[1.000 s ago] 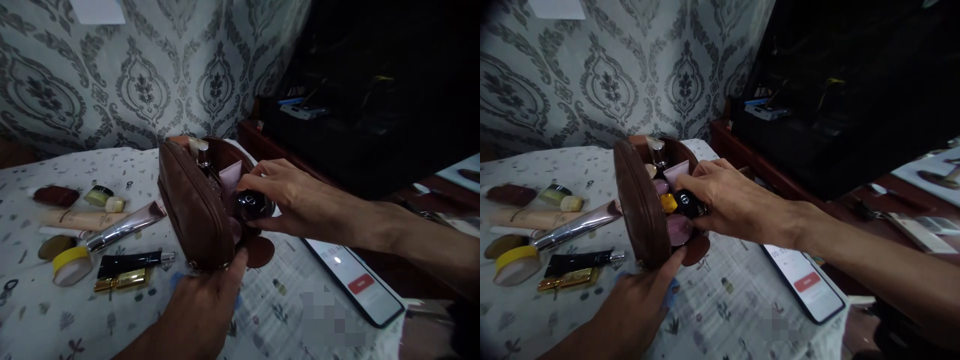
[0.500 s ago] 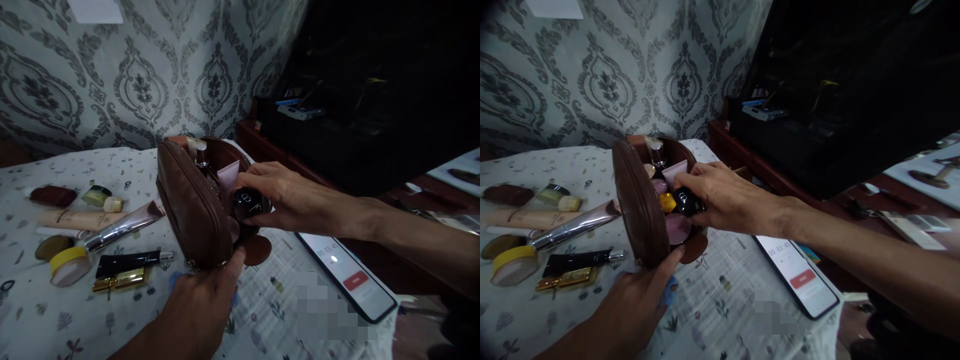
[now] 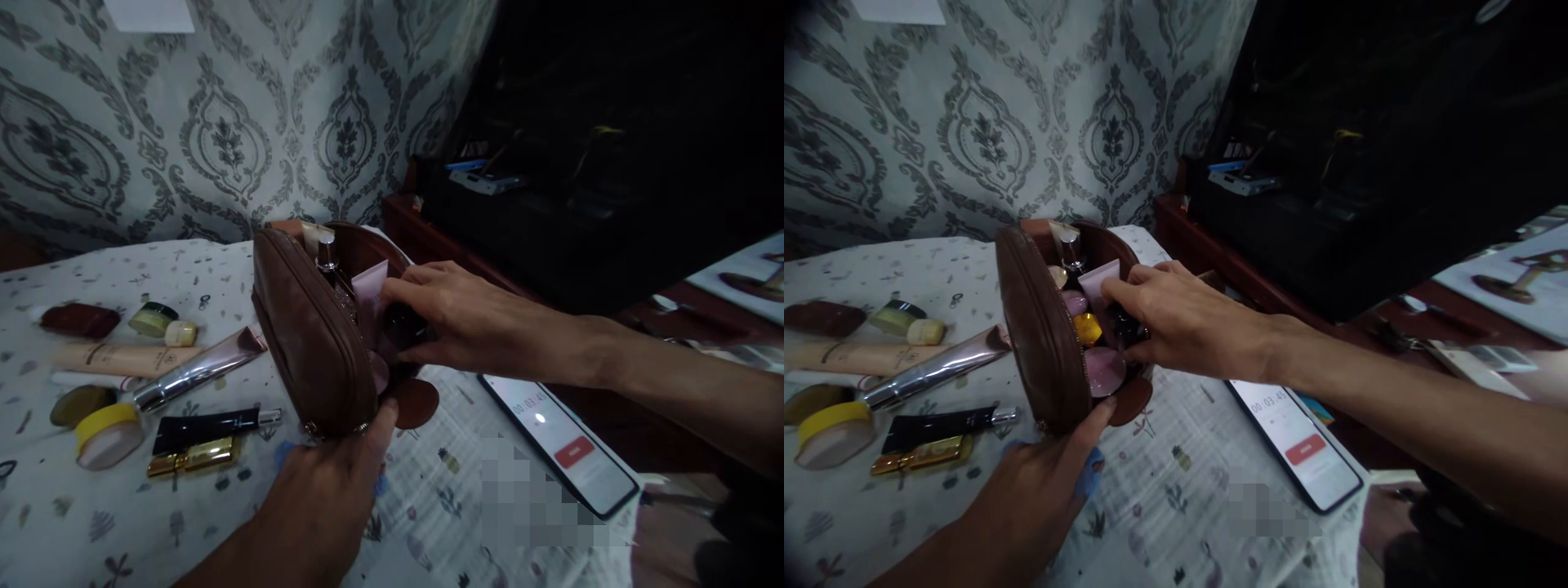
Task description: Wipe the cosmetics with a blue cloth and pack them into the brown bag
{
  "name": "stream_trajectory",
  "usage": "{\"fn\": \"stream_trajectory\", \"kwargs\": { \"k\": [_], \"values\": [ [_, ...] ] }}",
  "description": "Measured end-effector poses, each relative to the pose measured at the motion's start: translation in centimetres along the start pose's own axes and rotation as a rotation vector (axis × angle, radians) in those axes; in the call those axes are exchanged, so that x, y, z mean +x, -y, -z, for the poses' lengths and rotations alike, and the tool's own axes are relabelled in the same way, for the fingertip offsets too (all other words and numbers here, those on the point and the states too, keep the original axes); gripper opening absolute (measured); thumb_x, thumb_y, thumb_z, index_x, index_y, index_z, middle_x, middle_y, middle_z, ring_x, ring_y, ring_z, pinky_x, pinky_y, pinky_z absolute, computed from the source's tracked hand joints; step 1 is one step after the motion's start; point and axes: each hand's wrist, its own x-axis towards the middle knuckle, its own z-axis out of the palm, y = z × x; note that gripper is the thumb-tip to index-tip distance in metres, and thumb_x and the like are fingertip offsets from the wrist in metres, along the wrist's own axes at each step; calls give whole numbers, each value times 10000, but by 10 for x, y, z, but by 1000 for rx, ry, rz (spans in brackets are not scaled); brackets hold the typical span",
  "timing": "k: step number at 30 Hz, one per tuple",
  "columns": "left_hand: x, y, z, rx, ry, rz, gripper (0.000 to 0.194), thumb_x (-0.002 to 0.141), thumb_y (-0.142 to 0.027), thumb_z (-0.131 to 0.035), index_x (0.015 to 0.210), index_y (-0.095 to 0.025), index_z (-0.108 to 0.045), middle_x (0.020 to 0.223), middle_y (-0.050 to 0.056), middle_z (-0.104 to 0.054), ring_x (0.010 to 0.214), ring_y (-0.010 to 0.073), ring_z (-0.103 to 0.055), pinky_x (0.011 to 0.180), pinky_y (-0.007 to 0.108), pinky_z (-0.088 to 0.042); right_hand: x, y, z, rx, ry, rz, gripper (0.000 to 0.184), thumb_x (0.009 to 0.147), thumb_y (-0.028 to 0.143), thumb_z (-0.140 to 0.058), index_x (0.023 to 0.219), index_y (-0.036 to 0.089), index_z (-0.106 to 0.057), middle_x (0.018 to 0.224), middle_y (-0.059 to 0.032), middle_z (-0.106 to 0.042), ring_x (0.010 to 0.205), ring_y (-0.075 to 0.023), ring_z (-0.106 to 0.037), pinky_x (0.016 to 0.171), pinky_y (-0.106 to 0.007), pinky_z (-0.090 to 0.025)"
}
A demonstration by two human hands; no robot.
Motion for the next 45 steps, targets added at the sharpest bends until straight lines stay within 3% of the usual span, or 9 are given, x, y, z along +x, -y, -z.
{"fn": "stream_trajectory", "kwargs": {
  "k": [6, 10, 16, 22, 25, 30, 35, 41, 45],
  "values": [
    [-1, 1, 1, -7, 18, -9, 856, 737, -13, -405, 1521, -154, -90, 874, 67, -737, 628, 193, -691, 491, 264, -530, 2, 0, -1, -18, 39, 27, 280, 792, 264, -694, 1051, 208, -601, 950, -57, -610, 880, -221, -570, 910, -431, -403],
    [0, 0, 1, -33, 24, 16, 874, 762, -9, -392, 1533, -171, -14, 996, 89, -737, 675, 190, -703, 508, 266, -541, 4, -3, -3, 32, 62, 13, 354, 777, 288, -719, 1110, 244, -608, 1001, -53, -613, 920, -231, -574, 889, -406, -413],
    [0, 0, 1, -25, 55, 18, 924, 733, -27, -424, 1535, -173, 11, 952, 83, -734, 661, 203, -695, 508, 284, -540, 6, 3, -3, -62, 78, 7, 514, 774, 204, -717, 1264, 256, -569, 1030, -71, -643, 1014, -265, -570, 912, -429, -385],
    [1, 1, 5, -64, 183, 56, 963, 698, -27, -438, 1535, -217, 0, 1088, 97, -718, 786, 216, -715, 590, 291, -560, 7, 9, 6, -223, 58, 114, 304, 809, 251, -701, 1105, 209, -650, 967, -84, -690, 1012, -283, -581, 914, -444, -354],
    [2, 1, 9, -79, 213, 50, 950, 685, -20, -441, 1534, -199, -54, 1092, 110, -715, 841, 224, -711, 650, 313, -570, 8, 8, 8, -240, 83, 151, 232, 813, 207, -678, 1045, 218, -667, 890, -53, -696, 925, -247, -613, 928, -439, -348],
    [0, 2, 6, -93, 187, 47, 972, 676, -23, -473, 1538, -203, -62, 1149, 130, -694, 869, 231, -702, 661, 324, -575, 5, -3, 9, -92, 65, 190, 291, 817, 224, -672, 1107, 253, -667, 861, -15, -690, 845, -205, -642, 900, -387, -386],
    [-1, 1, 3, -93, 142, 34, 948, 711, -13, -457, 1543, -186, -38, 1135, 146, -696, 801, 223, -707, 625, 330, -573, 4, -8, 12, 14, 164, 72, 286, 814, 255, -680, 1098, 288, -675, 930, -2, -686, 846, -191, -641, 729, -292, -429],
    [0, 2, 6, -64, 168, 18, 933, 709, -23, -443, 1533, -158, -27, 1129, 171, -696, 850, 271, -721, 606, 358, -587, 4, -2, 9, -100, 117, 52, 323, 875, 391, -612, 1155, 242, -671, 909, -54, -682, 849, -236, -642, 759, -350, -452],
    [1, 2, 7, -66, 168, -10, 978, 700, -30, -452, 1521, -148, 65, 1141, 180, -695, 883, 277, -722, 627, 369, -605, -1, 5, 7, -154, 37, 110, 309, 949, 328, -505, 1188, 203, -655, 956, -95, -680, 886, -236, -632, 827, -384, -445]
  ]
}}
